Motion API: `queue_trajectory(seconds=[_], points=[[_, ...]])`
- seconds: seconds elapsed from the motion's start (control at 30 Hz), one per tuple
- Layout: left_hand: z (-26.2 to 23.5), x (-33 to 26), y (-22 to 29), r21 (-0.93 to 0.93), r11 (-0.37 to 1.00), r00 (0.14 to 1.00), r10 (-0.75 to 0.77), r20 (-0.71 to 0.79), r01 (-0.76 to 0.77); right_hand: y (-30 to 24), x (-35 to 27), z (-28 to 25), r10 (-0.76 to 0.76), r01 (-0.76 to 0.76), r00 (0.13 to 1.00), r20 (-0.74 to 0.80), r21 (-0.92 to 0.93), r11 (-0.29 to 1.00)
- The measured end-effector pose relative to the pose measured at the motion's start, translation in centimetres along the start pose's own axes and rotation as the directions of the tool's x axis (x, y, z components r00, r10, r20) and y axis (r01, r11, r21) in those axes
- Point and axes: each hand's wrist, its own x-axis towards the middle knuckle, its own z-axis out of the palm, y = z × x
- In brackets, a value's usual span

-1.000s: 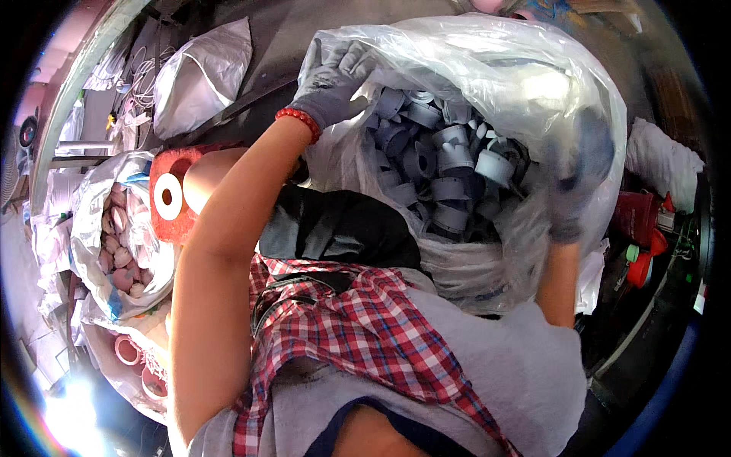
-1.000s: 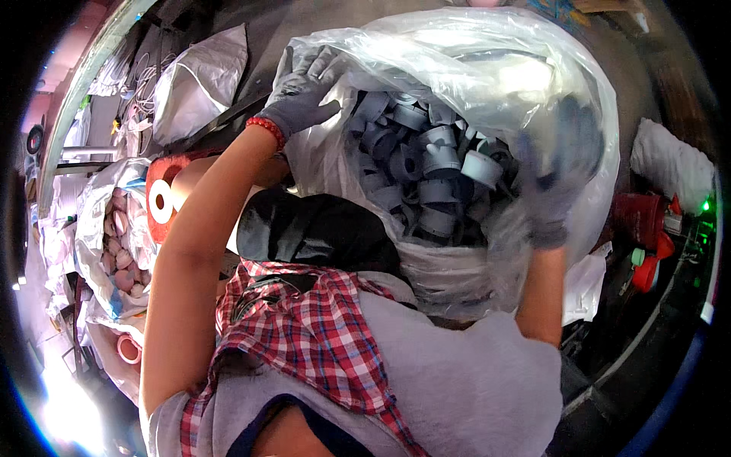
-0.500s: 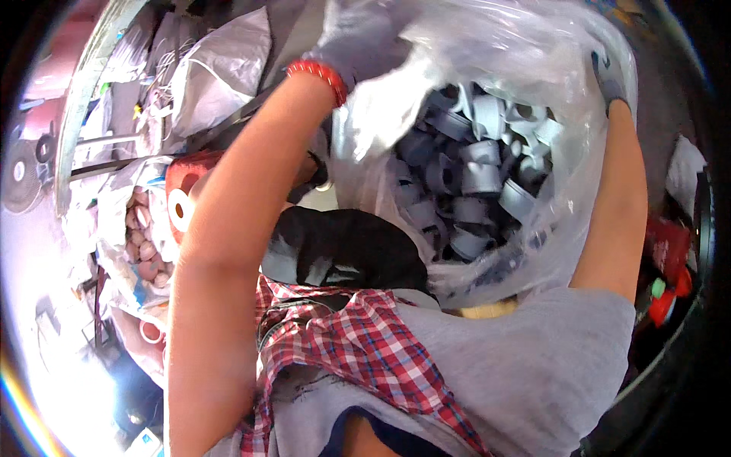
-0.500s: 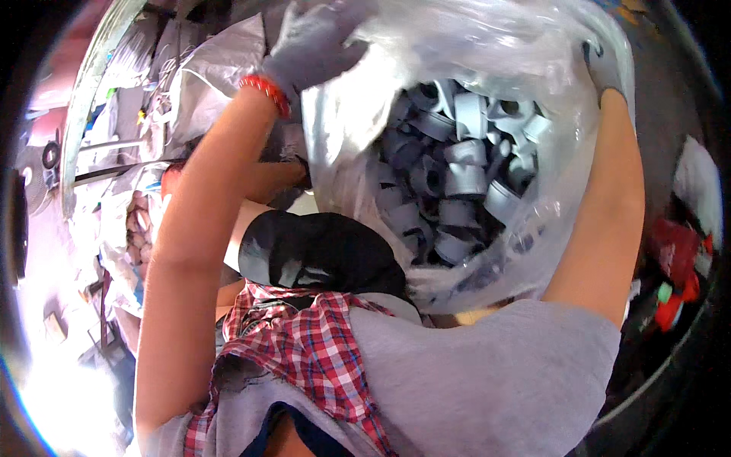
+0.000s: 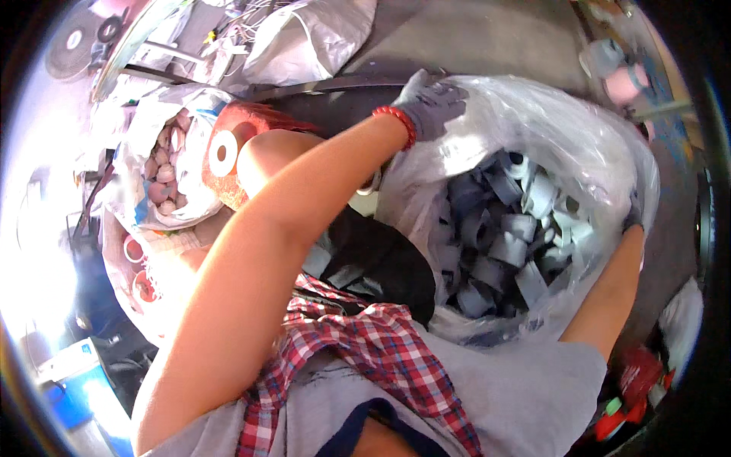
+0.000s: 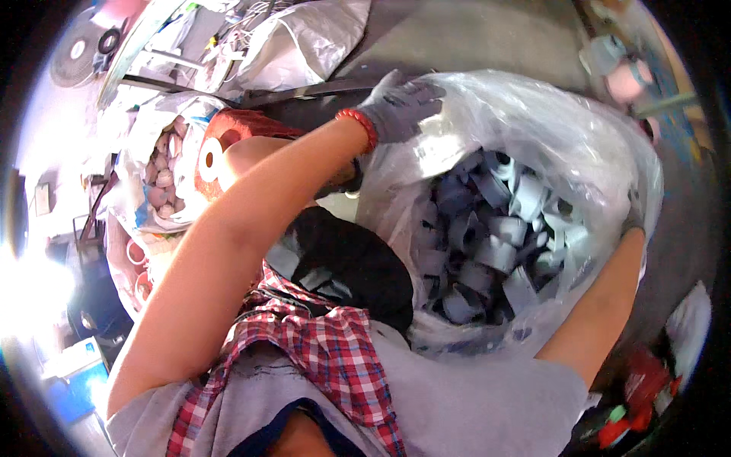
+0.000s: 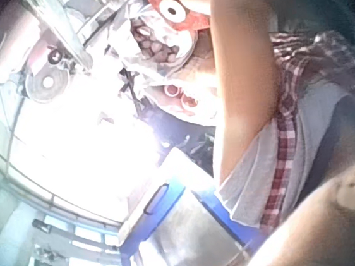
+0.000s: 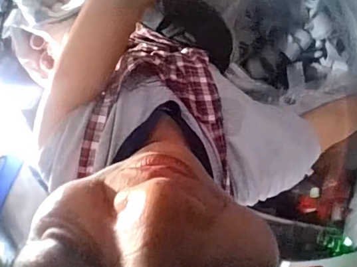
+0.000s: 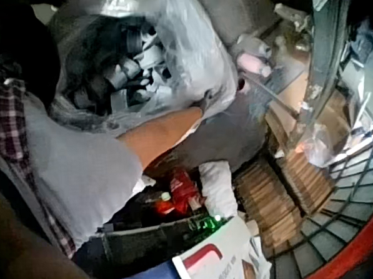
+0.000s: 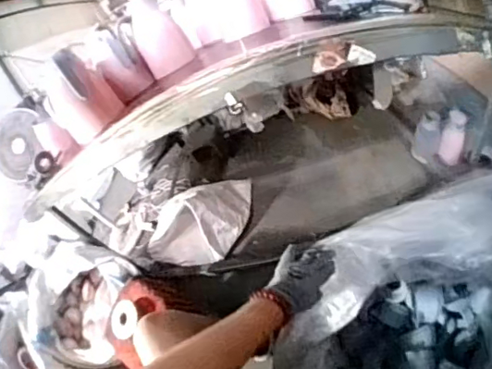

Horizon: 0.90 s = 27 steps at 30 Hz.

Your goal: The person assembles pink thermal flasks by fitting a plastic top and handle assembly onto the flask body, then placing the completed units on a table.

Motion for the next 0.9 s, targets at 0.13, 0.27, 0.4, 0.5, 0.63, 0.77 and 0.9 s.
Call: queue_trajectory(seconds=[0.13, 0.27, 0.4, 0.5, 0.63, 0.77, 0.9], points=[[-0.2, 0.3, 0.2, -0.292, 0.956, 0.997, 0.006, -0.072, -0.027, -2.1, -2.5, -2.3, -0.020, 0.022, 0.999, -0.051, 0.041, 0.999], [-0.3, -1.4, 0.5, -0.385, 0.913, 0.982, 0.072, -0.175, -0.135, -8.8, -8.5, -5.2, -0.186, 0.099, 0.936, -0.300, -0.283, 0.954], [-0.5, -3.6, -0.7, -0.300, 0.938, 0.945, 0.075, -0.318, -0.175, -20.0, -22.5, -5.5, -0.610, 0.415, 0.708, -0.356, -0.489, 0.767], [-1.4, -4.9, -0.5, -0.366, 0.900, 0.912, 0.076, -0.402, -0.237, -24.3, -31.7, -2.6, -0.581, 0.474, 0.808, 0.093, -0.688, 0.549], [-4.1, -7.0, 0.4, -0.374, 0.878, 0.893, 0.119, -0.435, -0.299, -16.5, -31.7, -3.2, -0.272, 0.202, 0.962, 0.029, -0.747, 0.634], [-6.8, -10.8, -0.2, -0.388, 0.897, 0.931, 0.065, -0.360, -0.212, -3.8, -28.8, -9.8, 0.222, -0.175, 0.971, -0.092, -0.905, 0.387], [-8.6, -15.9, -2.4, -0.425, 0.862, 0.902, 0.081, -0.425, -0.278, -6.1, -26.7, -11.4, 0.306, -0.028, 0.941, 0.144, -0.868, 0.495]])
